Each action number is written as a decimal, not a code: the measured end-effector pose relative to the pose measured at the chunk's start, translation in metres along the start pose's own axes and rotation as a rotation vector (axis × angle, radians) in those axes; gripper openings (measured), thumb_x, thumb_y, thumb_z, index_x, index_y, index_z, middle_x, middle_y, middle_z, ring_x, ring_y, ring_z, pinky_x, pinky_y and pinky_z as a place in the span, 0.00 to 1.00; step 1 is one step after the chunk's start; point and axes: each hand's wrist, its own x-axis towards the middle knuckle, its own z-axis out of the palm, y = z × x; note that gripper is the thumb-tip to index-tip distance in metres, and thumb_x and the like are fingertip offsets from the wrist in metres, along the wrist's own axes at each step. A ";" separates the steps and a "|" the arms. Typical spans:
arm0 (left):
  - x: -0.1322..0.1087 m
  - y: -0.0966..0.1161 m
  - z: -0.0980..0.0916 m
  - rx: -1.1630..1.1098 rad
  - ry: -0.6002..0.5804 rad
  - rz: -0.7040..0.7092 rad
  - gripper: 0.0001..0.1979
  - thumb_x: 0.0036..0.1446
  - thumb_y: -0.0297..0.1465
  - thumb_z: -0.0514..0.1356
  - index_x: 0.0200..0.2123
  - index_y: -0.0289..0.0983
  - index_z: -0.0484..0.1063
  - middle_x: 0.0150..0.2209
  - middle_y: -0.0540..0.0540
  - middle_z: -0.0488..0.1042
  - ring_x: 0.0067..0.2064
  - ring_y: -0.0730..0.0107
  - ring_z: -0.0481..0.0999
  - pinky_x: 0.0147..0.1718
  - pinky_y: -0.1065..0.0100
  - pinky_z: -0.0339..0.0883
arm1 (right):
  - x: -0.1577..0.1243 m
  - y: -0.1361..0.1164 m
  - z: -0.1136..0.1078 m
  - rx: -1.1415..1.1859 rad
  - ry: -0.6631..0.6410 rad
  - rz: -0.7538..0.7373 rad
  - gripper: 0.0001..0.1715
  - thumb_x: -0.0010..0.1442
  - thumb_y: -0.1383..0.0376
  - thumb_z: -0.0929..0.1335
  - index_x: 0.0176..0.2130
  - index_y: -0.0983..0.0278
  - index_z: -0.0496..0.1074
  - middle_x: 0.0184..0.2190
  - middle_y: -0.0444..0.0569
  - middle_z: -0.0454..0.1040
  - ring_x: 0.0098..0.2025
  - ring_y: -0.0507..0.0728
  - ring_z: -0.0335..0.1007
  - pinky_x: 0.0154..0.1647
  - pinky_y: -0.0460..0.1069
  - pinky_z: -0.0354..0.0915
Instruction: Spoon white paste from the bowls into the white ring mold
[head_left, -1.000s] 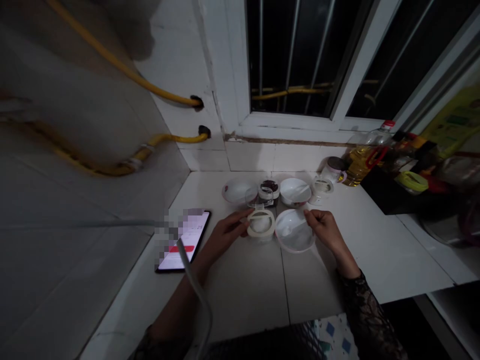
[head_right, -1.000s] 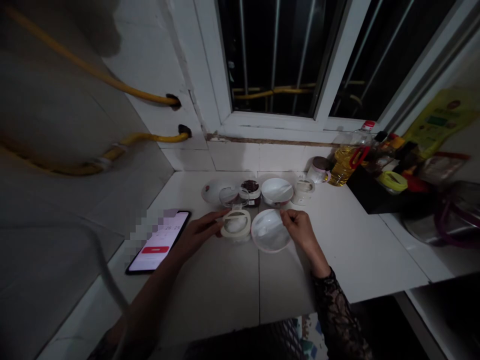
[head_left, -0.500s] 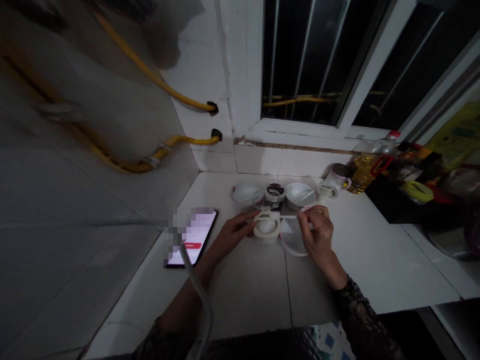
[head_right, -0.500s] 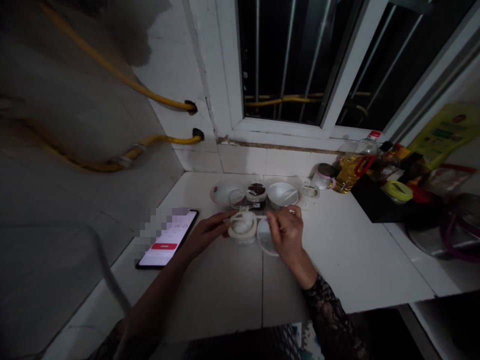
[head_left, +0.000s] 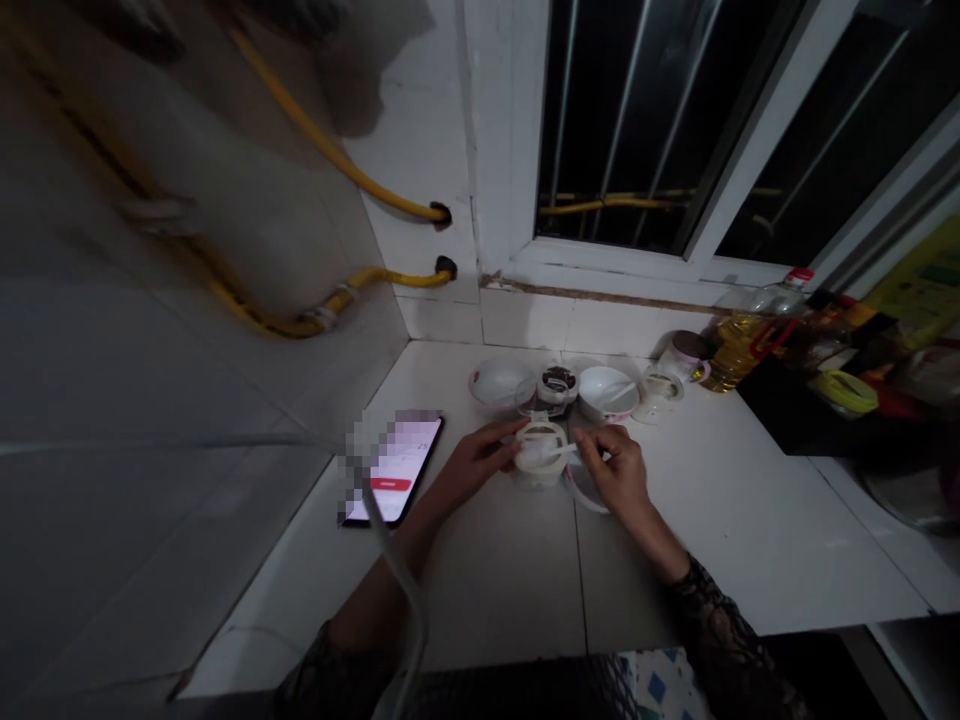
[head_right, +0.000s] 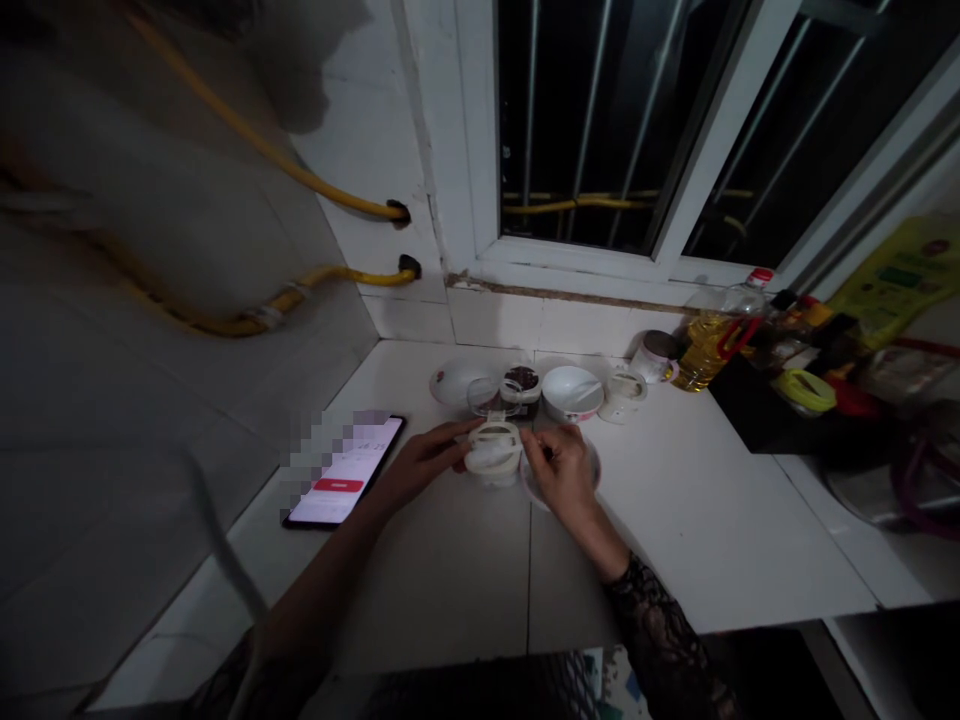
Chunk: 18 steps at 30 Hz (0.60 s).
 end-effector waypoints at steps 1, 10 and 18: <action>0.000 0.001 0.000 0.000 0.002 -0.005 0.23 0.54 0.39 0.59 0.51 0.35 0.74 0.45 0.40 0.76 0.28 0.74 0.72 0.30 0.68 0.71 | 0.000 0.002 0.002 -0.020 -0.007 0.010 0.26 0.63 0.56 0.62 0.16 0.62 0.61 0.14 0.41 0.61 0.21 0.50 0.57 0.30 0.46 0.56; 0.000 0.002 0.000 -0.010 0.012 -0.012 0.22 0.53 0.39 0.60 0.50 0.35 0.75 0.45 0.40 0.77 0.27 0.74 0.72 0.30 0.68 0.72 | 0.003 0.016 0.005 -0.173 -0.047 0.078 0.27 0.61 0.55 0.62 0.15 0.62 0.61 0.13 0.41 0.58 0.19 0.49 0.51 0.28 0.47 0.53; 0.000 -0.004 0.000 -0.017 0.011 -0.004 0.24 0.53 0.41 0.60 0.50 0.35 0.74 0.47 0.39 0.76 0.28 0.73 0.73 0.30 0.67 0.72 | 0.001 0.008 0.004 -0.182 0.033 0.051 0.27 0.62 0.56 0.61 0.15 0.62 0.62 0.13 0.42 0.60 0.20 0.51 0.54 0.33 0.48 0.56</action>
